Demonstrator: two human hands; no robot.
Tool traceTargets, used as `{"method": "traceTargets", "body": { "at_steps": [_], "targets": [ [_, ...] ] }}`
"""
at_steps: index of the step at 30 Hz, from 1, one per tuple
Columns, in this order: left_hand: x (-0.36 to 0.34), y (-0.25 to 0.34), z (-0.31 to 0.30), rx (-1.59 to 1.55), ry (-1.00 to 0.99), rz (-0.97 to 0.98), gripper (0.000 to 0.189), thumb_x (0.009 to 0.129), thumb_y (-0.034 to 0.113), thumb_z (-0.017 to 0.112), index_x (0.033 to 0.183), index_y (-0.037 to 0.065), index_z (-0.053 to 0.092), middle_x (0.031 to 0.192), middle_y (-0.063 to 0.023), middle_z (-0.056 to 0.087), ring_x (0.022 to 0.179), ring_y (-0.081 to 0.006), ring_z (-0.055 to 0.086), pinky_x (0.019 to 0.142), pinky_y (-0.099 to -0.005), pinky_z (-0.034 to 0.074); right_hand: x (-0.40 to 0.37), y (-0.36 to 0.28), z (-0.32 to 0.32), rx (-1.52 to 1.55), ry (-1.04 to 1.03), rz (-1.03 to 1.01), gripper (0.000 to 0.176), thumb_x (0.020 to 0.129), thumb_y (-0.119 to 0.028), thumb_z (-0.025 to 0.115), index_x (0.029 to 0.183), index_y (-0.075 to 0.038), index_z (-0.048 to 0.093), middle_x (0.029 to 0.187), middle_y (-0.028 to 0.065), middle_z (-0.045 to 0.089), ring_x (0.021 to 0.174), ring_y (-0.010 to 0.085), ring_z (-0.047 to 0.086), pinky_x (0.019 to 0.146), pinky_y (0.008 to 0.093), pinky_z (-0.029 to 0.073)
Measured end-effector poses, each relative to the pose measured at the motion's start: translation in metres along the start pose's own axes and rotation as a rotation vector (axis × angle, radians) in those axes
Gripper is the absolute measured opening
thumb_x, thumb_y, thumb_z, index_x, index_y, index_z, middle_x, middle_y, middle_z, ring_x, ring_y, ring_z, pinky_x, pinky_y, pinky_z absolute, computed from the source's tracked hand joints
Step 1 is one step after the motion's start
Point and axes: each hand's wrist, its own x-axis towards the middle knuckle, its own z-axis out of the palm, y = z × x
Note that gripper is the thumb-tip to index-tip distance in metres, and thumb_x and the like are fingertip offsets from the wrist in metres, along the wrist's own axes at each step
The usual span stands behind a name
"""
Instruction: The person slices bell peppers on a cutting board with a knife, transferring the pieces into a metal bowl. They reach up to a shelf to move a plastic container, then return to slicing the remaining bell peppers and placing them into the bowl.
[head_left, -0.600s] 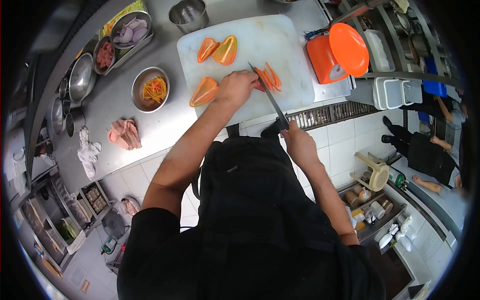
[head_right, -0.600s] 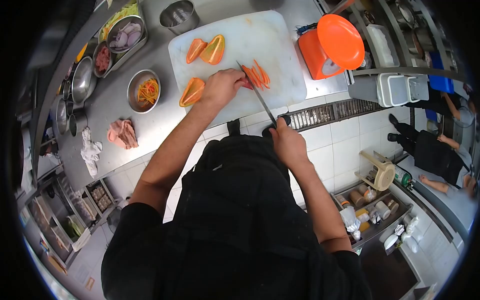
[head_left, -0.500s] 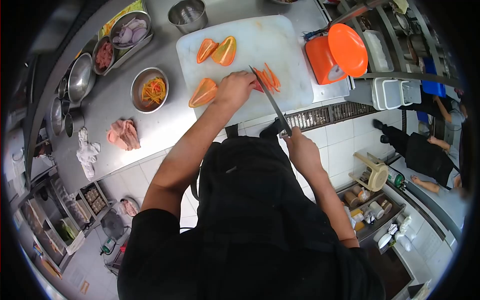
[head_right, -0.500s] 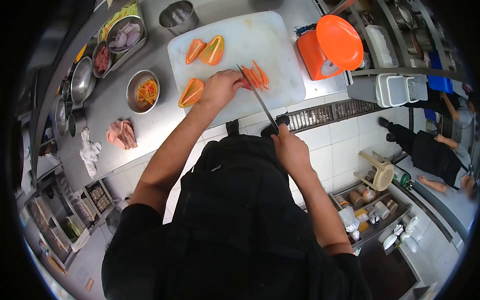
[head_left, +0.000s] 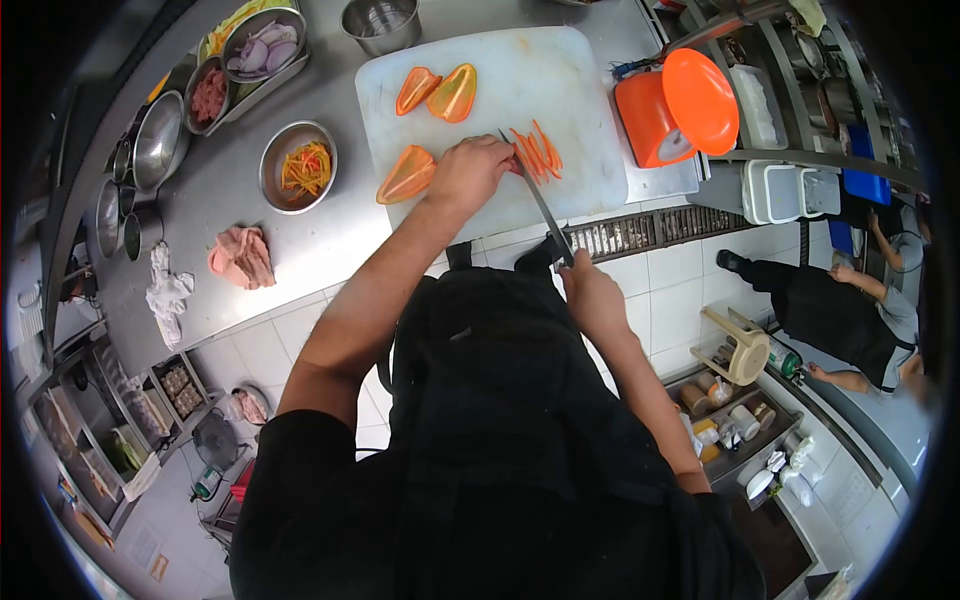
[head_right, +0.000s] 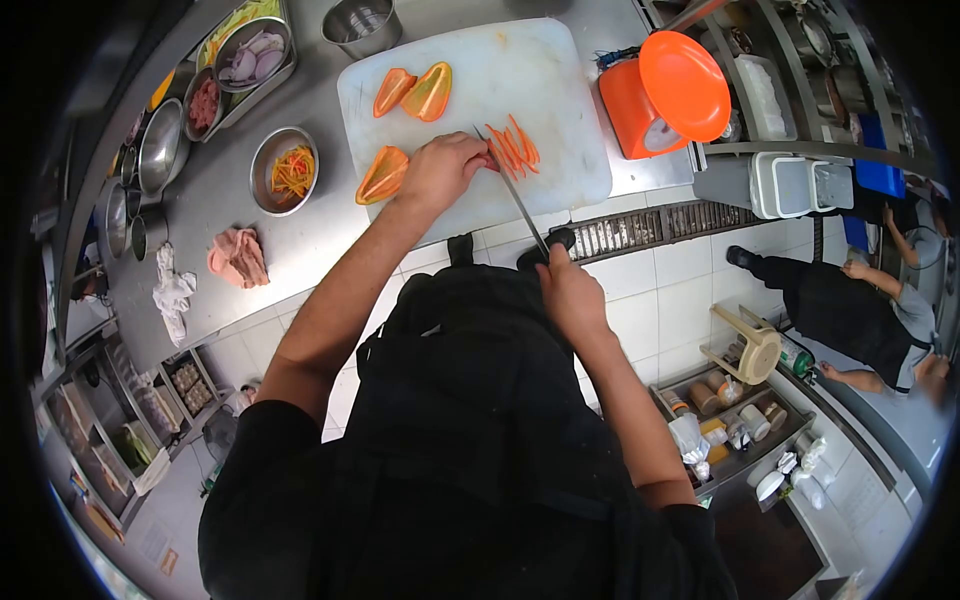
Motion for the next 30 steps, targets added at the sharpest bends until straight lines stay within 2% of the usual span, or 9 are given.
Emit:
{"method": "traceTargets", "body": {
  "at_steps": [6, 9, 12, 15, 18, 24, 27, 30],
  "targets": [
    [0.007, -0.003, -0.002, -0.009, -0.032, 0.0, 0.01, 0.095, 0.016, 0.075, 0.102, 0.011, 0.079, 0.104, -0.0077, 0.075, 0.1, -0.0333, 0.072, 0.088, -0.0456, 0.058, -0.004, -0.005, -0.023, 0.006, -0.038, 0.005, 0.027, 0.108, -0.028, 0.062, 0.108, -0.003, 0.052, 0.083, 0.0273, 0.073, 0.081, 0.0514, 0.071, 0.072, 0.0615, 0.055],
    [0.004, -0.001, -0.004, 0.0, -0.032, -0.01, 0.009, 0.095, 0.015, 0.074, 0.101, 0.012, 0.079, 0.104, -0.0075, 0.075, 0.1, -0.0331, 0.072, 0.088, -0.0455, 0.058, -0.011, -0.002, -0.013, -0.018, -0.047, 0.035, 0.027, 0.108, -0.027, 0.062, 0.107, -0.002, 0.051, 0.083, 0.0265, 0.072, 0.081, 0.0515, 0.071, 0.073, 0.0614, 0.055],
    [0.003, -0.001, -0.005, 0.009, -0.062, -0.02, 0.009, 0.096, 0.015, 0.073, 0.101, 0.012, 0.079, 0.103, -0.0076, 0.075, 0.1, -0.0329, 0.072, 0.088, -0.0452, 0.058, 0.0, 0.0, 0.005, 0.049, 0.009, 0.011, 0.026, 0.108, -0.025, 0.063, 0.107, -0.002, 0.051, 0.079, 0.0295, 0.07, 0.079, 0.0547, 0.068, 0.069, 0.0643, 0.051],
    [0.007, -0.002, -0.007, 0.024, -0.086, -0.034, 0.009, 0.096, 0.016, 0.073, 0.101, 0.012, 0.079, 0.102, -0.0076, 0.075, 0.1, -0.0328, 0.072, 0.088, -0.045, 0.058, 0.004, -0.002, -0.002, 0.054, 0.01, -0.019, 0.026, 0.108, -0.025, 0.063, 0.107, -0.002, 0.051, 0.079, 0.0298, 0.07, 0.08, 0.0548, 0.068, 0.07, 0.0644, 0.052],
    [0.007, -0.006, -0.003, 0.054, -0.066, -0.013, 0.009, 0.096, 0.016, 0.073, 0.101, 0.012, 0.079, 0.102, -0.0074, 0.075, 0.1, -0.0328, 0.072, 0.088, -0.045, 0.059, -0.008, -0.007, -0.02, 0.048, -0.023, -0.002, 0.026, 0.108, -0.024, 0.063, 0.107, -0.001, 0.05, 0.079, 0.0304, 0.07, 0.08, 0.0548, 0.069, 0.07, 0.0647, 0.052],
    [0.003, -0.002, -0.004, 0.053, -0.039, -0.003, 0.008, 0.096, 0.015, 0.072, 0.1, 0.012, 0.079, 0.103, -0.0069, 0.075, 0.1, -0.0327, 0.072, 0.088, -0.0448, 0.059, 0.0, 0.002, 0.002, 0.028, -0.019, -0.017, 0.026, 0.108, -0.025, 0.062, 0.106, -0.002, 0.051, 0.081, 0.0272, 0.072, 0.08, 0.051, 0.071, 0.072, 0.0615, 0.055],
    [0.003, -0.003, -0.006, 0.045, -0.043, 0.014, 0.009, 0.095, 0.015, 0.073, 0.101, 0.011, 0.078, 0.103, -0.0072, 0.075, 0.1, -0.0329, 0.072, 0.088, -0.045, 0.059, -0.003, -0.004, -0.016, 0.011, -0.029, -0.03, 0.026, 0.108, -0.025, 0.062, 0.106, -0.002, 0.051, 0.081, 0.0272, 0.072, 0.08, 0.0511, 0.071, 0.072, 0.0619, 0.055],
    [0.003, -0.005, -0.005, 0.053, -0.046, 0.009, 0.009, 0.095, 0.015, 0.073, 0.101, 0.011, 0.078, 0.103, -0.0074, 0.075, 0.101, -0.0328, 0.071, 0.089, -0.0451, 0.059, -0.017, -0.011, -0.024, -0.005, -0.058, 0.037, 0.026, 0.108, -0.025, 0.063, 0.106, -0.002, 0.051, 0.081, 0.0273, 0.072, 0.08, 0.0511, 0.071, 0.072, 0.0619, 0.055]
  ]
}}
